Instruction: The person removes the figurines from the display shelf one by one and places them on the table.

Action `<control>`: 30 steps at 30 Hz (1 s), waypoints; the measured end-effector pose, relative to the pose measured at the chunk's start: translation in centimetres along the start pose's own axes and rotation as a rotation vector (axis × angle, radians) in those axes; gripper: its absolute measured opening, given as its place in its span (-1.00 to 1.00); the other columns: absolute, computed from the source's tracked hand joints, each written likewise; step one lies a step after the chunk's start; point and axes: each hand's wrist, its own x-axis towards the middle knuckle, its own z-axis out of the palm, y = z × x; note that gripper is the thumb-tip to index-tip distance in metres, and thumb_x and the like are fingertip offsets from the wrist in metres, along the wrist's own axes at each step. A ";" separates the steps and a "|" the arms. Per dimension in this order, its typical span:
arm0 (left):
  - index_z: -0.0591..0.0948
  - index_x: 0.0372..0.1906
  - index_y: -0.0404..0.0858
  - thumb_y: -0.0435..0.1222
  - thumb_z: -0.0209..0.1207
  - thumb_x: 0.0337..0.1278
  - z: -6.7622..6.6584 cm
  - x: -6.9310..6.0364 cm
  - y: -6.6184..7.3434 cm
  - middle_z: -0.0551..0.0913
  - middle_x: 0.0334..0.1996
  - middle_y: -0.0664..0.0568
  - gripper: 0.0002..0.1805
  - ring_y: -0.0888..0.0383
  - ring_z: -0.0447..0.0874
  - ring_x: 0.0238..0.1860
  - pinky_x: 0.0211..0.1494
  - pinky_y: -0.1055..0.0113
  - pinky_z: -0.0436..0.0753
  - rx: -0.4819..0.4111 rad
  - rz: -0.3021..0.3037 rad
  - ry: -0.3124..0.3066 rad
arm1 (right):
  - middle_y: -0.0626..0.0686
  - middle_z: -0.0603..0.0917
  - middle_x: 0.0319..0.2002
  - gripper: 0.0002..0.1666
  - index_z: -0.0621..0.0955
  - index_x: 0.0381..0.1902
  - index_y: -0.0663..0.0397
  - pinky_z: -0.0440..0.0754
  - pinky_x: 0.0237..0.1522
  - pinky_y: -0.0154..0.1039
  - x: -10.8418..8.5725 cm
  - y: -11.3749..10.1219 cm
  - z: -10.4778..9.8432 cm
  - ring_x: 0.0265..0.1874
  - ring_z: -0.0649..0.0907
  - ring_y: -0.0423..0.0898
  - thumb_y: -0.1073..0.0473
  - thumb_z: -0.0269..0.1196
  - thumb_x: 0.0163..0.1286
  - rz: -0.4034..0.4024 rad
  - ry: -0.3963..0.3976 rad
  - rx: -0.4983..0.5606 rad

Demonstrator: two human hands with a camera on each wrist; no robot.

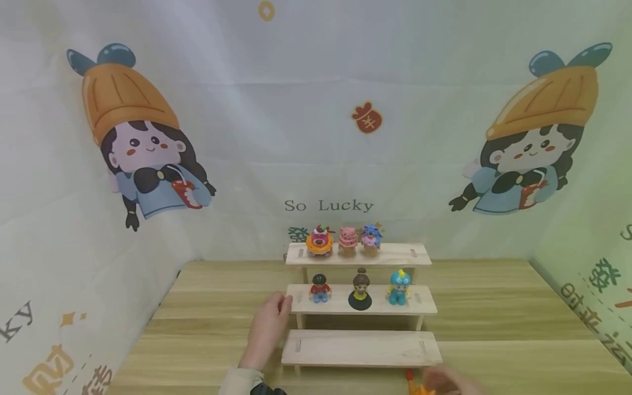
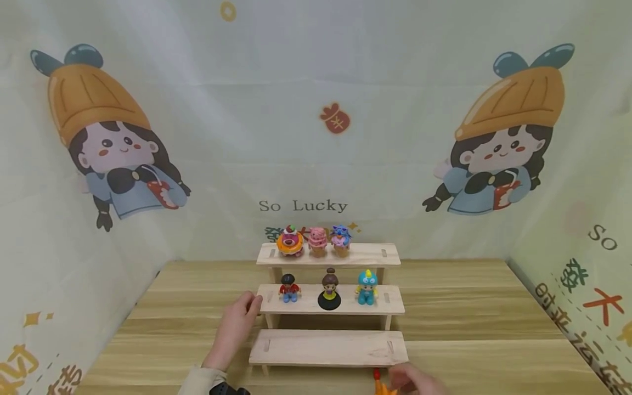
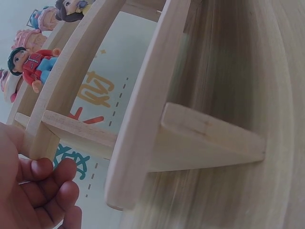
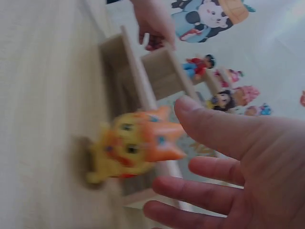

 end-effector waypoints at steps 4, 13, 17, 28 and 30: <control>0.44 -0.45 -0.19 -0.16 -0.03 0.40 -0.1 0.0 0.0 0.40 -0.61 0.07 -0.72 0.19 0.31 -0.60 -0.54 0.37 0.32 -0.004 -0.011 0.004 | 0.21 0.63 -0.07 -0.37 0.40 0.14 0.36 0.59 -0.21 -0.22 -0.2 -3.8 -1.5 -0.16 0.63 -0.04 0.09 0.31 0.26 0.120 0.120 -0.227; 0.45 -0.44 -0.20 -0.17 -0.02 0.39 -0.1 -0.1 0.1 0.42 -0.60 0.07 -0.73 0.20 0.33 -0.59 -0.53 0.38 0.34 0.001 -0.001 0.005 | 0.02 0.69 -0.16 -0.47 0.52 0.07 0.22 0.58 -0.24 -0.36 1.4 -9.8 -4.1 -0.23 0.63 -0.25 0.03 0.32 0.23 0.006 0.312 -0.493; 0.45 -0.44 -0.19 -0.18 -0.02 0.38 0.0 -0.2 0.1 0.42 -0.60 0.07 -0.74 0.20 0.33 -0.59 -0.53 0.38 0.35 -0.006 -0.011 -0.004 | -0.02 0.69 -0.20 -0.53 0.54 0.04 0.21 0.59 -0.24 -0.32 2.8 -11.4 -4.8 -0.25 0.63 -0.22 0.05 0.31 0.26 -0.021 0.369 -0.528; 0.44 -0.48 -0.17 -0.18 0.00 0.37 0.0 -0.2 0.2 0.40 -0.65 0.09 -0.72 0.20 0.31 -0.63 -0.56 0.37 0.33 0.006 0.000 0.031 | 0.03 0.70 -0.28 -0.76 0.59 -0.17 0.17 0.64 -0.21 -0.16 7.2 -15.0 -7.1 -0.25 0.66 -0.04 0.13 0.29 0.29 -0.130 0.594 -0.660; 0.43 -0.49 -0.17 -0.18 -0.01 0.38 0.0 -0.2 0.2 0.40 -0.65 0.09 -0.72 0.20 0.30 -0.63 -0.56 0.38 0.32 0.010 0.002 0.034 | 0.05 0.69 -0.27 -0.75 0.59 -0.18 0.17 0.64 -0.19 -0.10 8.1 -15.4 -7.2 -0.25 0.66 -0.03 0.12 0.30 0.28 -0.129 0.599 -0.671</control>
